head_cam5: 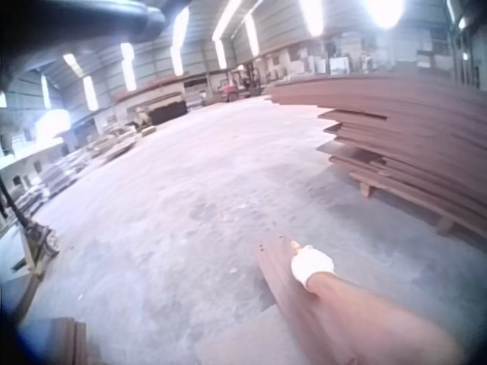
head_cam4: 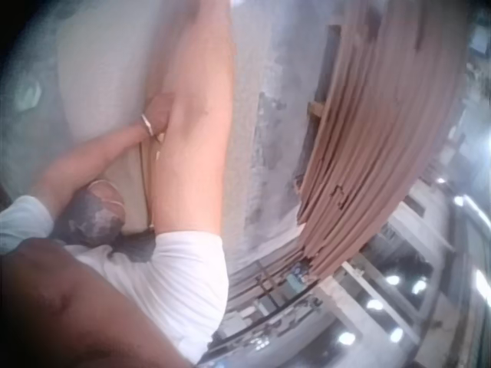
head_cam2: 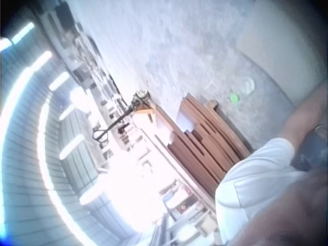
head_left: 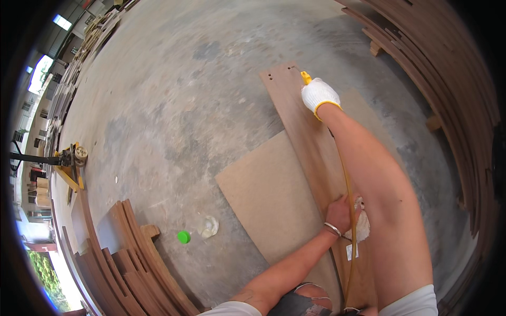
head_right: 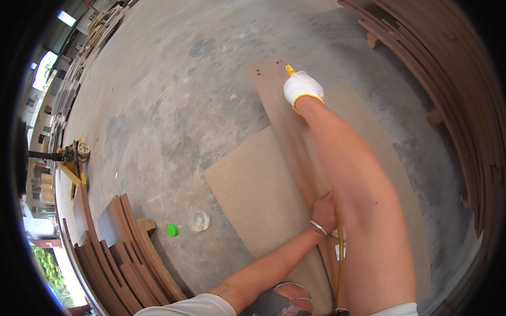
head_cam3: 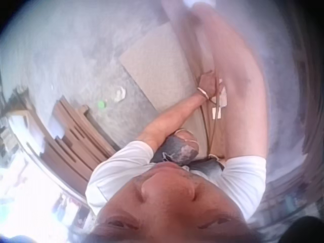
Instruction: The person cleans wooden planks by wiping them with a cloth and scraping with a utility knife. They also spray the planks with a liquid from a spray gun and stack the cleaned planks.
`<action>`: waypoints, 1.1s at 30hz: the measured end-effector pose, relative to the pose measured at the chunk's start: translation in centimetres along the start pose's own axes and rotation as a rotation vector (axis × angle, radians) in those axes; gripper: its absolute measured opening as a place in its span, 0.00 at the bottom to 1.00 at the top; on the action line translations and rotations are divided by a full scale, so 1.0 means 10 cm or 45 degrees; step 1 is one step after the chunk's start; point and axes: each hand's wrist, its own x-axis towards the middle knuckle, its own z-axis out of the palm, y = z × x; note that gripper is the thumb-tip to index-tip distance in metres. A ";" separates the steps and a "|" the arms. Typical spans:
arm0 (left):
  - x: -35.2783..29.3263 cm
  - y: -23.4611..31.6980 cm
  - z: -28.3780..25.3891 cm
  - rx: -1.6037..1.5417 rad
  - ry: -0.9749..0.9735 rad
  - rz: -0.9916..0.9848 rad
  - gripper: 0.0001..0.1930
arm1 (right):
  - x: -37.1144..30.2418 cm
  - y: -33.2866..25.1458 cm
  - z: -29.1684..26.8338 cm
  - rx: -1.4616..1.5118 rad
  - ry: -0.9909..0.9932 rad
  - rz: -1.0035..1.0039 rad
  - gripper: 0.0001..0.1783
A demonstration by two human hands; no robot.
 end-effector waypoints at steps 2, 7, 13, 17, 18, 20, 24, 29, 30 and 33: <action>0.01 -0.02 -0.02 0.119 -0.083 -0.046 0.16 | -0.07 -0.01 -0.02 0.065 0.017 -0.013 0.25; -0.07 -0.09 0.01 0.241 -0.183 -0.186 0.16 | -0.48 -0.17 -0.08 -0.002 -0.339 -0.165 0.24; -0.03 0.05 0.08 0.160 -0.097 -0.186 0.17 | -0.75 0.46 -0.30 -0.158 -0.036 -0.123 0.24; -0.01 -0.22 -0.03 0.170 0.038 -0.173 0.17 | -1.70 0.66 -0.92 -0.148 -0.400 -0.122 0.25; 0.00 -0.18 0.04 0.152 0.032 -0.177 0.17 | -1.77 1.01 -0.94 -0.231 -0.352 -0.192 0.22; 0.06 -0.05 0.07 0.236 0.030 -0.099 0.17 | -2.18 1.58 -1.17 -0.235 -0.417 -0.071 0.22; 0.14 -0.11 -0.02 0.226 0.048 -0.035 0.18 | -3.52 2.63 -1.74 0.068 -0.486 0.174 0.22; 0.29 -0.42 -0.01 0.355 -0.056 0.000 0.25 | -5.75 4.35 -1.44 0.132 -0.772 0.599 0.21; 0.45 -0.61 -0.16 0.337 0.075 0.200 0.26 | -6.22 4.48 -1.35 0.207 -0.857 0.729 0.21; 0.26 -0.39 0.03 0.470 -0.084 0.208 0.23 | -8.04 5.18 -0.63 0.070 -0.725 0.968 0.21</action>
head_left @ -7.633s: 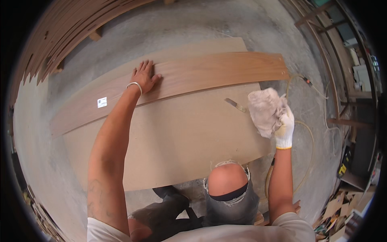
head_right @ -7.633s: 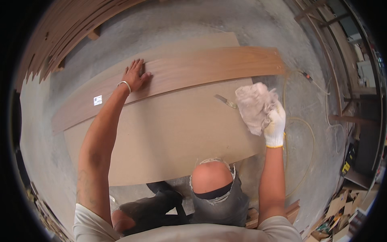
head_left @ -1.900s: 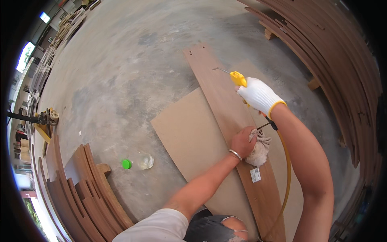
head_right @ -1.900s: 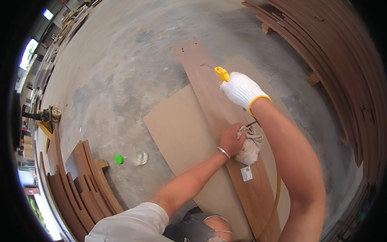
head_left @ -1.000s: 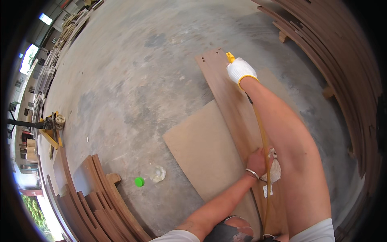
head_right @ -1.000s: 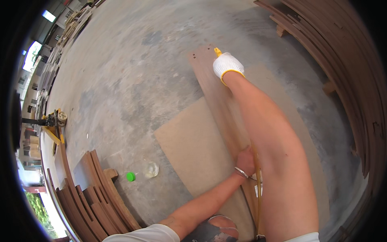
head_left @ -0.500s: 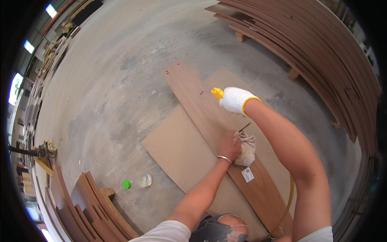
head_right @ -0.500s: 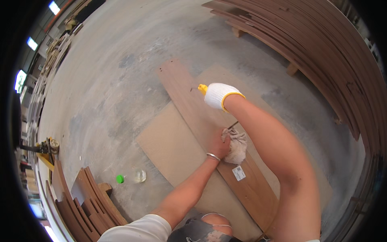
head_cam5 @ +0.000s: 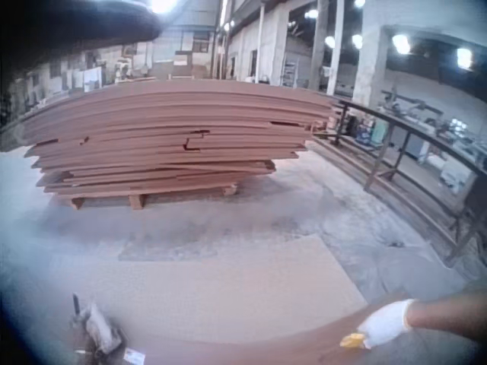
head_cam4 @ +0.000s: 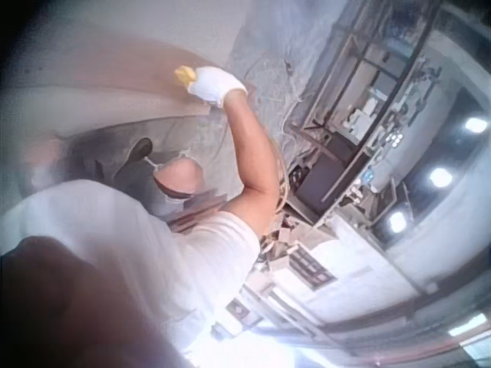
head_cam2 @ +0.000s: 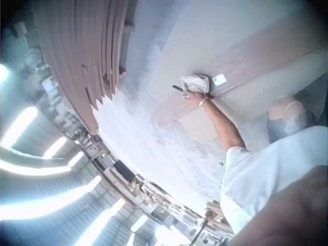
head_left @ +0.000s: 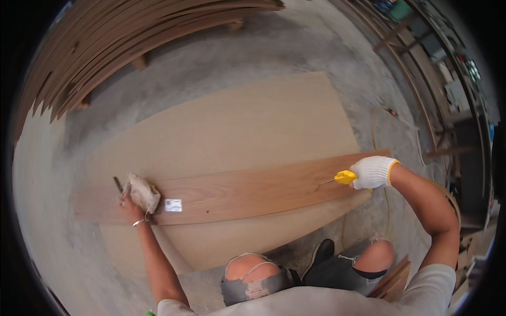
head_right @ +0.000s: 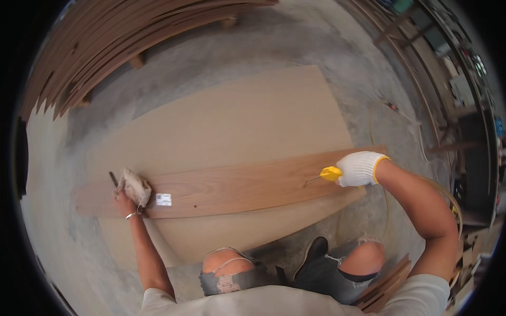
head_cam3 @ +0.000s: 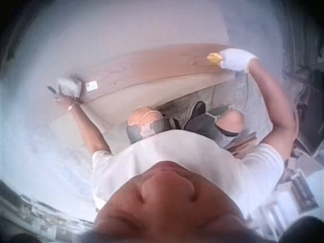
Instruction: The person cleans wooden planks by wiping them with a cloth and scraping with a utility knife. They also spray the planks with a liquid from a spray gun and stack the cleaned planks.
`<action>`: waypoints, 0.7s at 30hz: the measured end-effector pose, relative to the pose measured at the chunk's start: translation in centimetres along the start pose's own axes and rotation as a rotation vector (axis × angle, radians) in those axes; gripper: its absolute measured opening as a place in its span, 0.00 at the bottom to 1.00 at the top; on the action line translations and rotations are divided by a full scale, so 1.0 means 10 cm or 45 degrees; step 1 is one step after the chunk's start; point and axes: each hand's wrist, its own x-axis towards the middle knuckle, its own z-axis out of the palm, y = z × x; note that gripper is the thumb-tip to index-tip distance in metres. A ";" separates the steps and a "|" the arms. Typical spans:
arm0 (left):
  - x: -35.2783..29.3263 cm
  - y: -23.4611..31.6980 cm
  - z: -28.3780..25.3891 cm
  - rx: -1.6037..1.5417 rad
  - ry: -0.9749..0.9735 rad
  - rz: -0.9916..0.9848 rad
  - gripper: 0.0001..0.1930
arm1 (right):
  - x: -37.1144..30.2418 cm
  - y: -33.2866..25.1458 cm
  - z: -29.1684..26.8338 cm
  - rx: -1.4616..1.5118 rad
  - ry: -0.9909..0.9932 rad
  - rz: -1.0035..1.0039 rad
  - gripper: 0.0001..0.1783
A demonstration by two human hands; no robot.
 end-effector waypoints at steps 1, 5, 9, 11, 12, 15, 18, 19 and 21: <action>0.19 -0.18 -0.22 0.083 -0.050 0.070 0.23 | -0.16 0.30 0.25 0.081 0.005 0.176 0.21; -0.39 0.75 -0.02 -0.776 -0.210 -0.384 0.18 | -0.78 2.21 1.93 0.240 0.524 1.064 0.18; -0.76 1.58 0.10 -1.161 -0.388 -0.363 0.16 | -0.88 2.97 3.24 0.620 0.886 1.286 0.17; -0.96 2.00 0.24 -1.126 -0.509 -0.346 0.14 | -0.58 2.97 3.77 0.803 1.069 1.267 0.20; -1.12 2.27 0.31 -1.151 -0.562 -0.292 0.13 | -0.42 2.96 4.02 0.870 1.211 1.226 0.24; -1.12 2.69 0.29 -0.999 -0.571 0.091 0.09 | 0.30 2.44 4.18 1.123 1.082 1.299 0.26; -1.39 3.18 0.24 -1.021 -0.650 0.158 0.06 | 0.62 2.26 4.69 1.156 1.063 1.097 0.26; -1.48 3.26 0.25 -1.061 -0.704 0.146 0.06 | 0.66 2.38 4.92 1.209 1.080 1.145 0.31; -1.57 3.36 0.19 -1.043 -0.799 0.133 0.06 | 0.71 2.36 5.20 1.253 0.864 1.227 0.39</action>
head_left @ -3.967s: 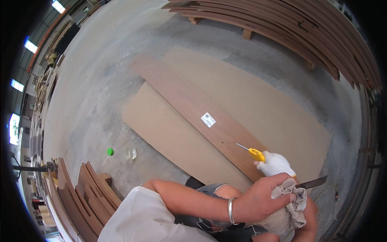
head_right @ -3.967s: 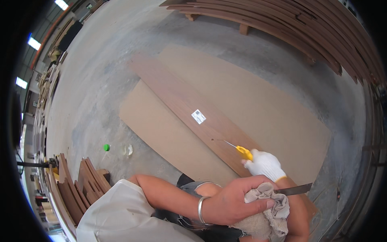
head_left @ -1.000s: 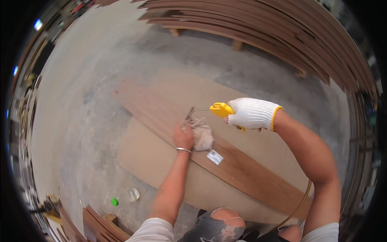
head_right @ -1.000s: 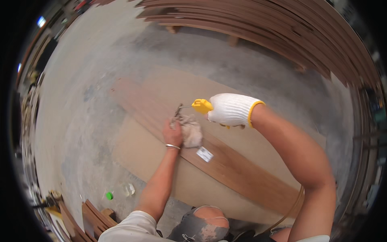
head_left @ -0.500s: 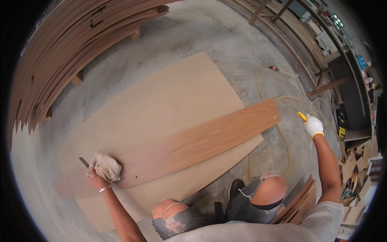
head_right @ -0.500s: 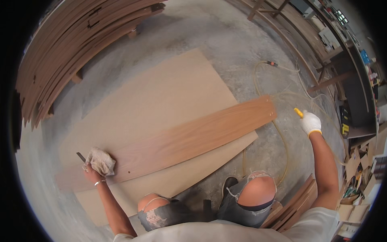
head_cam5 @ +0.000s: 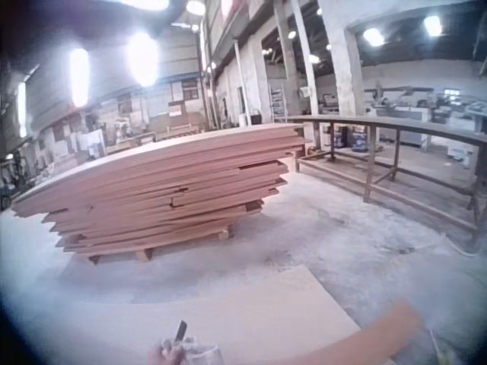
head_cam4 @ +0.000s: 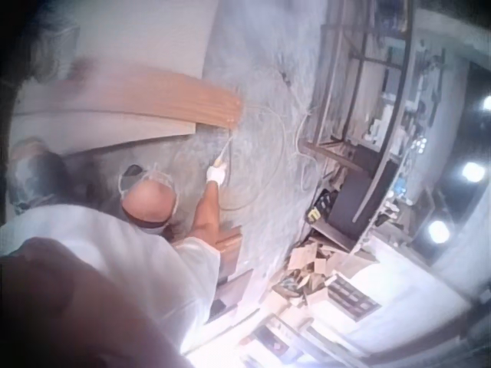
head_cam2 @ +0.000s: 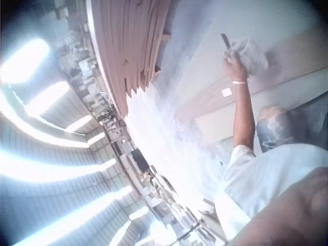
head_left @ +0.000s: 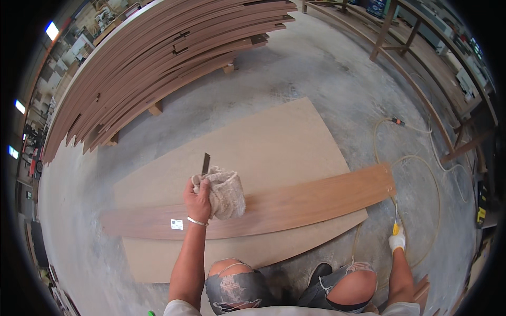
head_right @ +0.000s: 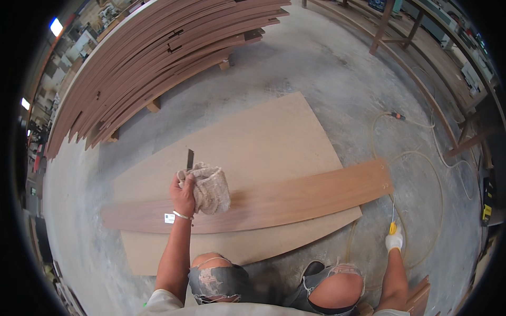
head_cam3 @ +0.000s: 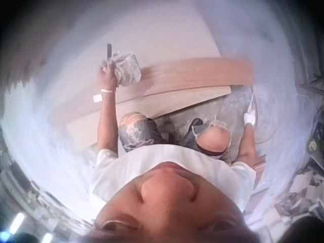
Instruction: The person cleans wooden planks by wiping them with a cloth and scraping with a utility knife. They also spray the planks with a liquid from a spray gun and stack the cleaned planks.
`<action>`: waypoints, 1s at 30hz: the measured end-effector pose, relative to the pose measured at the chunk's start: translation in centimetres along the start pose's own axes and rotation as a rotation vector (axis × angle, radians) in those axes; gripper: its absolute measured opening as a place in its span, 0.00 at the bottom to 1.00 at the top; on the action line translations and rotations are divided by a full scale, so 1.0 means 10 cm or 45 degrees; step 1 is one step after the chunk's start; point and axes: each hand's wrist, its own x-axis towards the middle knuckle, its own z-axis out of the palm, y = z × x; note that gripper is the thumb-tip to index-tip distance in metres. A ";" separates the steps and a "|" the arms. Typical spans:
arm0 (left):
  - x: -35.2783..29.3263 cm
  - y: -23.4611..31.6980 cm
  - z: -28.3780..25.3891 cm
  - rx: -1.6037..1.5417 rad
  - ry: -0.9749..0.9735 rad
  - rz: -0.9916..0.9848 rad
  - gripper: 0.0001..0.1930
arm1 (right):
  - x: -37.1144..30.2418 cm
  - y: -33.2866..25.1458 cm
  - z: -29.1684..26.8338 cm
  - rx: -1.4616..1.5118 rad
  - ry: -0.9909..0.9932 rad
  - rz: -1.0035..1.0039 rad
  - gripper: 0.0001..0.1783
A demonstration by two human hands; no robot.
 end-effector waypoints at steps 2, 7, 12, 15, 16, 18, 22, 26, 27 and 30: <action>-0.06 0.12 0.01 0.032 -0.035 -0.047 0.06 | -0.04 0.11 0.03 -0.240 -0.170 0.130 0.46; -0.27 0.14 0.18 -0.110 -0.200 -0.315 0.07 | -0.24 -0.51 -0.09 -0.456 0.039 -0.203 0.45; -0.47 0.26 0.62 -0.513 -0.504 -0.740 0.09 | -1.38 -2.87 -0.90 1.119 -0.607 -0.979 0.27; -0.58 0.21 0.83 -0.533 -0.606 -0.665 0.11 | -2.26 -3.95 -0.78 1.379 -1.356 -1.269 0.52; -0.58 0.23 0.84 -0.586 -0.578 -0.678 0.11 | -2.35 -4.19 -0.70 1.121 -1.429 -1.390 0.55; -0.63 0.23 0.80 -0.678 -0.504 -0.723 0.12 | -2.76 -4.56 -0.43 1.423 -1.978 -0.838 0.44; -0.61 0.11 0.62 -0.758 -0.169 -0.915 0.08 | -2.98 -4.78 -0.26 1.269 -2.139 -0.465 0.33; -0.47 -0.45 0.51 -0.486 -0.061 -0.813 0.10 | -2.80 -4.63 -0.26 1.161 -2.054 -0.544 0.30; -0.33 -0.55 0.53 -0.341 -0.128 -0.756 0.10 | -2.71 -4.59 -0.34 1.164 -2.055 -0.496 0.31; 0.47 -0.84 0.71 0.347 -0.240 -0.393 0.11 | -2.42 -4.46 -0.47 1.372 -1.980 -0.396 0.31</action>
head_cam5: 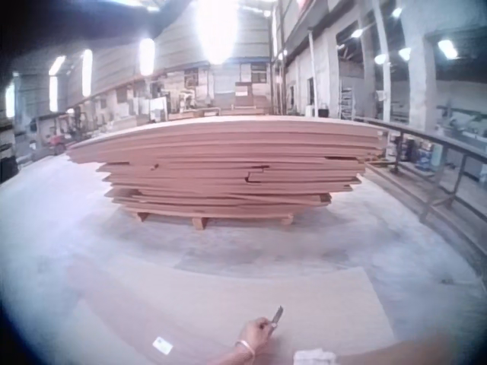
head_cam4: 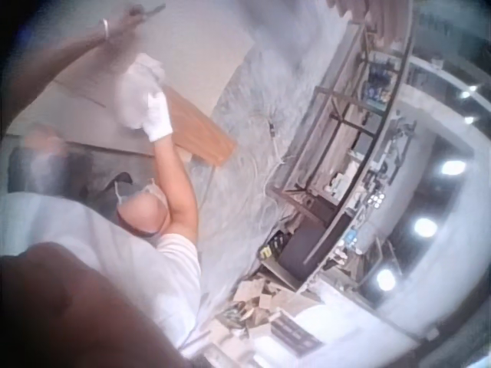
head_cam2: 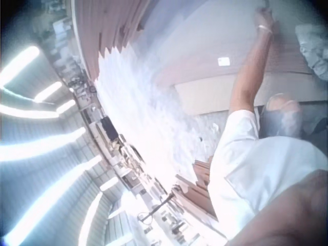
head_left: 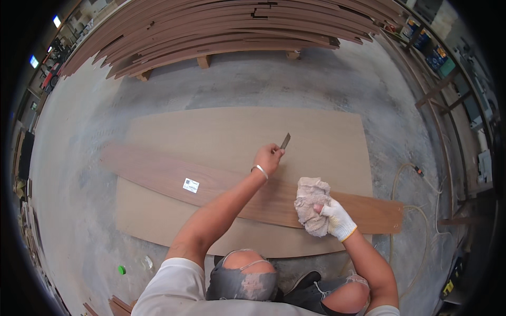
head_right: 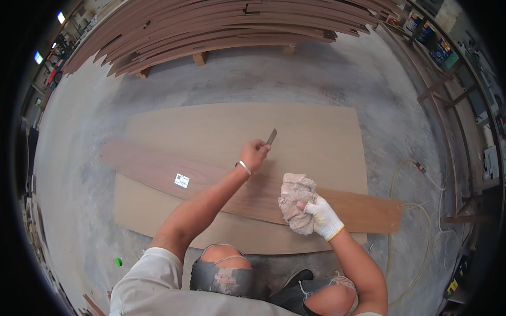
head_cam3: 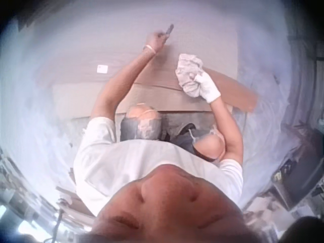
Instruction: The person cleans wooden planks by wiping them with a cloth and scraping with a utility knife. They also spray the planks with a liquid from a spray gun and stack the cleaned planks.
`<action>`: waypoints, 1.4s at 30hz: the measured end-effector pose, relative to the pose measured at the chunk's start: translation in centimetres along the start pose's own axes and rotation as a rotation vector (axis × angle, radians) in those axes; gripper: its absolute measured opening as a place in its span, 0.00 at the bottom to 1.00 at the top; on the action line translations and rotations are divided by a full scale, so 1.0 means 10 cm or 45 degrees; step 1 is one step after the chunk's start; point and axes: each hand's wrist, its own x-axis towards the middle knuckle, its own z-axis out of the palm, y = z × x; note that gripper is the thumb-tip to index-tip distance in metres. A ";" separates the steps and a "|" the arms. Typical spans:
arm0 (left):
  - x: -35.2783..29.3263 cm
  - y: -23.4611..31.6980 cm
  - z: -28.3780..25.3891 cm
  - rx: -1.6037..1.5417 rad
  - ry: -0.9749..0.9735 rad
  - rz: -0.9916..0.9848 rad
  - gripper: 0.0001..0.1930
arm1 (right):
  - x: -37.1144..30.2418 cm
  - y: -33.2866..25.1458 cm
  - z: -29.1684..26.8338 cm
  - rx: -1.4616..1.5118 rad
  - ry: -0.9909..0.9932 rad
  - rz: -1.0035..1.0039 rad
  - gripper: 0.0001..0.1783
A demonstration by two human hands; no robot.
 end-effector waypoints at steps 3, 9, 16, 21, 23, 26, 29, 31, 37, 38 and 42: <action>0.80 0.11 -0.11 0.479 0.034 0.156 0.13 | -0.11 -0.16 -0.06 0.156 -0.006 -0.173 0.31; 0.70 0.05 -0.18 1.136 0.193 0.246 0.16 | -0.63 -0.25 -0.74 0.061 0.263 -0.186 0.28; -0.86 -0.90 -1.65 1.292 0.261 0.542 0.13 | -0.74 0.76 -1.20 -0.102 0.856 -0.580 0.29; -1.02 -0.94 -1.59 1.257 0.389 0.470 0.14 | -0.55 0.68 -1.07 -0.003 1.016 -0.701 0.25; -1.16 -1.02 -1.69 1.236 0.417 0.493 0.14 | -0.46 0.57 -1.12 -0.078 0.935 -0.607 0.22; -1.24 -1.17 -1.73 1.145 0.415 0.386 0.14 | -0.40 0.53 -1.27 -0.284 0.927 -0.520 0.18; -1.18 -1.15 -1.66 1.216 0.426 0.381 0.14 | -0.30 0.43 -1.33 -0.198 0.886 -0.528 0.18; -1.13 -1.15 -1.63 1.268 0.439 0.405 0.15 | -0.27 0.36 -1.38 -0.140 0.853 -0.524 0.18; -1.03 -1.15 -1.62 1.308 0.467 0.392 0.16 | -0.31 0.17 -1.37 0.492 0.464 -0.463 0.27; -1.03 -1.12 -1.60 1.331 0.491 0.395 0.16 | -0.37 0.20 -1.38 0.622 0.372 -0.476 0.28; -1.09 -0.66 -1.11 0.911 0.358 0.617 0.21 | -0.46 0.17 -1.19 0.852 0.038 -0.487 0.36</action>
